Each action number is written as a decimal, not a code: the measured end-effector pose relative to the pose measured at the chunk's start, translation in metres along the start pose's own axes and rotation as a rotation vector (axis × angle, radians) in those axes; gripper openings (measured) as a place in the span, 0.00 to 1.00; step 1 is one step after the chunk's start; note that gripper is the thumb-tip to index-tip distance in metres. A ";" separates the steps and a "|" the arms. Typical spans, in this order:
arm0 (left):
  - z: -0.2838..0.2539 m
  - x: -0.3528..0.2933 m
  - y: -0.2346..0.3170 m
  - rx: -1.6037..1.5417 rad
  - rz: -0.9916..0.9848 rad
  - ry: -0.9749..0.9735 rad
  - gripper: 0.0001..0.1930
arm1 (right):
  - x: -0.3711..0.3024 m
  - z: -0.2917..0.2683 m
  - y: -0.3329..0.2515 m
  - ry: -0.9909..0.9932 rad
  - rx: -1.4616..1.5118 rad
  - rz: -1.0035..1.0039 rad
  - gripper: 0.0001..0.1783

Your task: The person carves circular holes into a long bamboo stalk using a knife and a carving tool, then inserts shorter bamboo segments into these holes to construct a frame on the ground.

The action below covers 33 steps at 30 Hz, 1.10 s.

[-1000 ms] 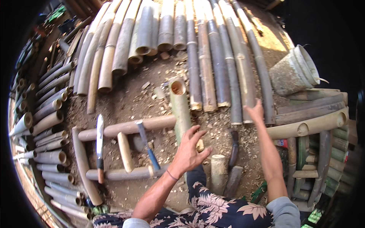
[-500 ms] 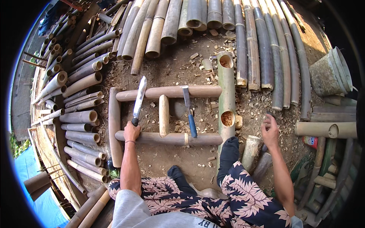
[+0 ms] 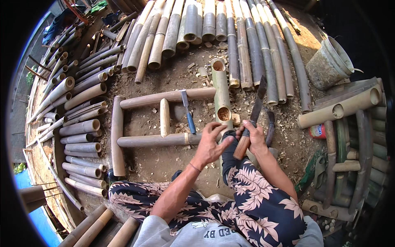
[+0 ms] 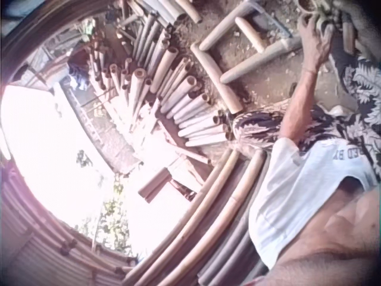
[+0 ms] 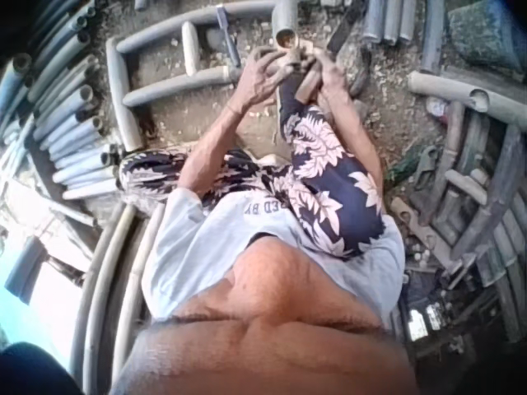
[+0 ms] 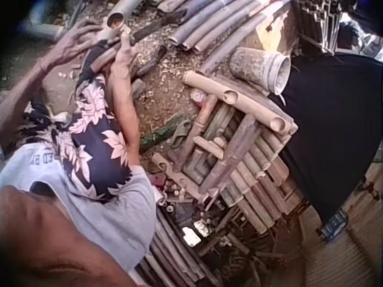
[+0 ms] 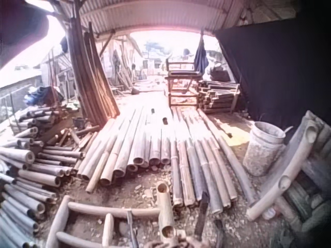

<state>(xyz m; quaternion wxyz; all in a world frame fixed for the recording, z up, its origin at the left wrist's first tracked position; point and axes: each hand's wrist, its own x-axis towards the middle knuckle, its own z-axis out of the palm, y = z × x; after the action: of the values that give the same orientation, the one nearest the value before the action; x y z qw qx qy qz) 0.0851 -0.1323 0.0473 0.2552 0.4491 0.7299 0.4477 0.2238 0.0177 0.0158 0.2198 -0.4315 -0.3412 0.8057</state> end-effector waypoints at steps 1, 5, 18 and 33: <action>-0.007 0.004 -0.012 0.098 -0.083 0.048 0.27 | -0.002 -0.040 -0.006 0.129 -0.146 -0.091 0.15; -0.072 -0.005 -0.142 0.397 -0.315 0.333 0.23 | -0.068 -0.181 0.004 0.747 -1.216 -0.358 0.20; -0.132 -0.042 -0.243 0.624 -0.526 0.339 0.33 | -0.191 -0.317 0.136 1.089 -1.445 -0.122 0.36; -0.134 -0.047 -0.241 0.723 -0.470 0.019 0.27 | 0.073 -0.188 0.010 0.622 -1.437 -0.023 0.33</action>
<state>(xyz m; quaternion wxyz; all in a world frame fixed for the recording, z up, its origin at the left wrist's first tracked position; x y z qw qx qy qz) -0.0997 -0.2775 -0.1038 0.1696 0.3268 0.9247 0.0969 0.3431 0.1257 -0.1052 -0.0195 -0.6701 -0.7064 0.2270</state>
